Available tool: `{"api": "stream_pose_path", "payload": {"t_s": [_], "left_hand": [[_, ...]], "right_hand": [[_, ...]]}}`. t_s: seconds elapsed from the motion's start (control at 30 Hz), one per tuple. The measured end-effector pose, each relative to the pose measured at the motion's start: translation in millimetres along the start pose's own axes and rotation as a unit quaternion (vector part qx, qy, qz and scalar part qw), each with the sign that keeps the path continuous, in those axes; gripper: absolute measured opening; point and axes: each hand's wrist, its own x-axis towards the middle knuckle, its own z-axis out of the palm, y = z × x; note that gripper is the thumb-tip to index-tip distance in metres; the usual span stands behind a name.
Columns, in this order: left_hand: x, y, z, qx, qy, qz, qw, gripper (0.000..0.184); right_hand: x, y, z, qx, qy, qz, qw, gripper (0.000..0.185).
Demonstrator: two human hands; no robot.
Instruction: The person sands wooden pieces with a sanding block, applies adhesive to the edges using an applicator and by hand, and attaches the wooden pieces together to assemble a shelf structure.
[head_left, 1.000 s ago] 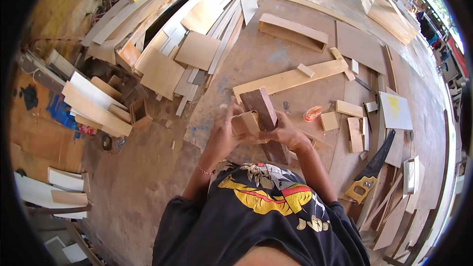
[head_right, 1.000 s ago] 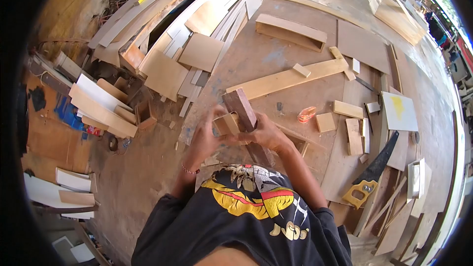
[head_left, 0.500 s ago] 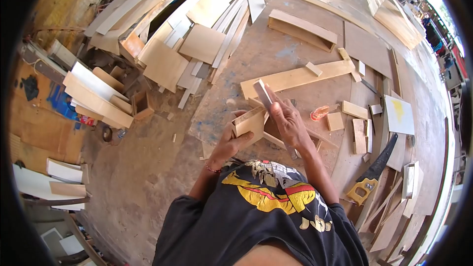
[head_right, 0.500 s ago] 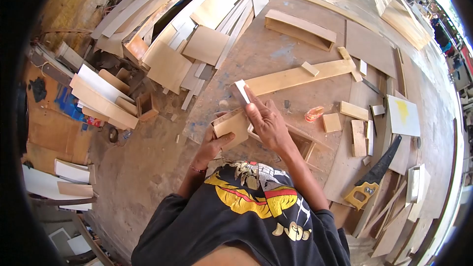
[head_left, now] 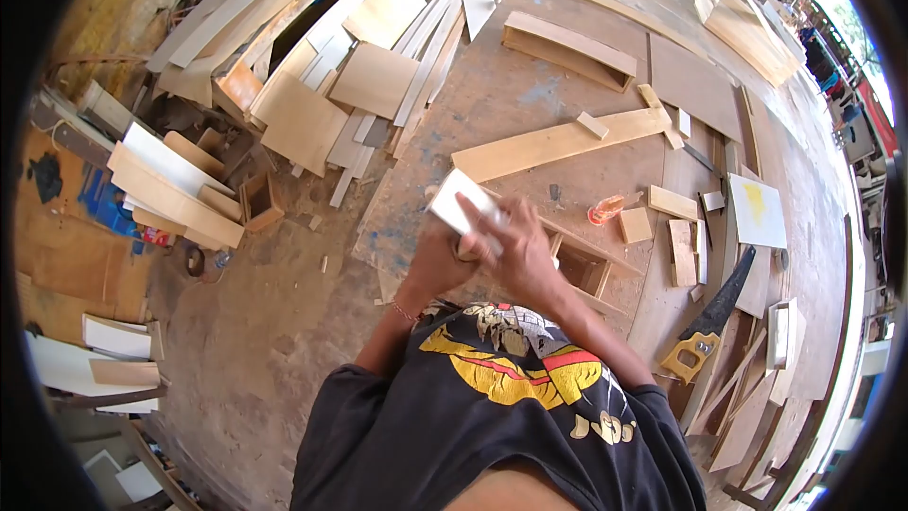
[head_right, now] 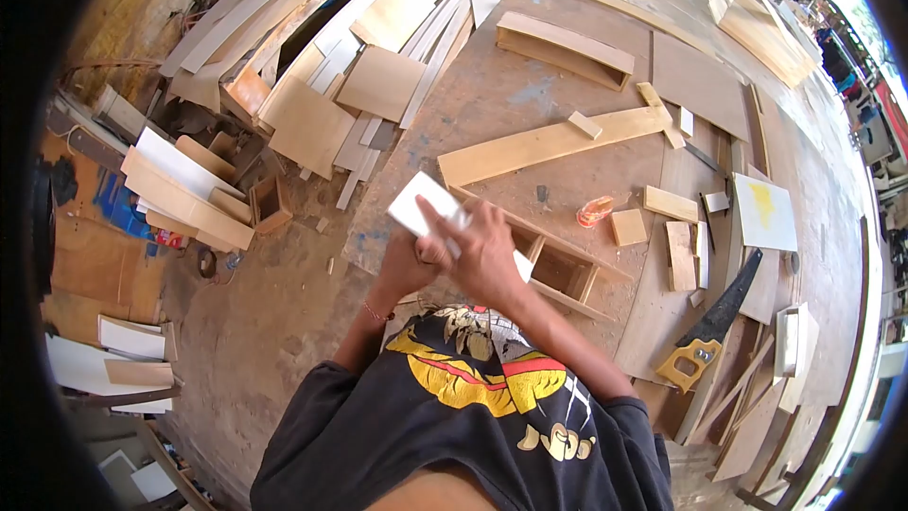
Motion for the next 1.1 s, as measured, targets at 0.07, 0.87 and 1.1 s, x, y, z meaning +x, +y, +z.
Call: {"api": "stream_pose_path", "payload": {"t_s": [0.07, 0.87, 1.1], "left_hand": [[0.9, -1.1, -1.2, -0.137, 0.056, -0.002, 0.989, 0.039], [2.4, 2.2, 12.1, 0.03, 0.08, 0.026, 0.996, 0.034], [8.8, 26.0, 13.2, 0.024, 0.052, 0.027, 0.998, 0.065]], "right_hand": [[-9.2, -21.6, -4.8, 0.004, -0.003, -0.04, 0.999, 0.047], [-2.2, -12.1, 4.4, -0.006, -0.011, 0.006, 1.0, 0.047], [27.1, 22.6, 7.3, 0.025, 0.004, 0.113, 0.993, 0.044]]}}
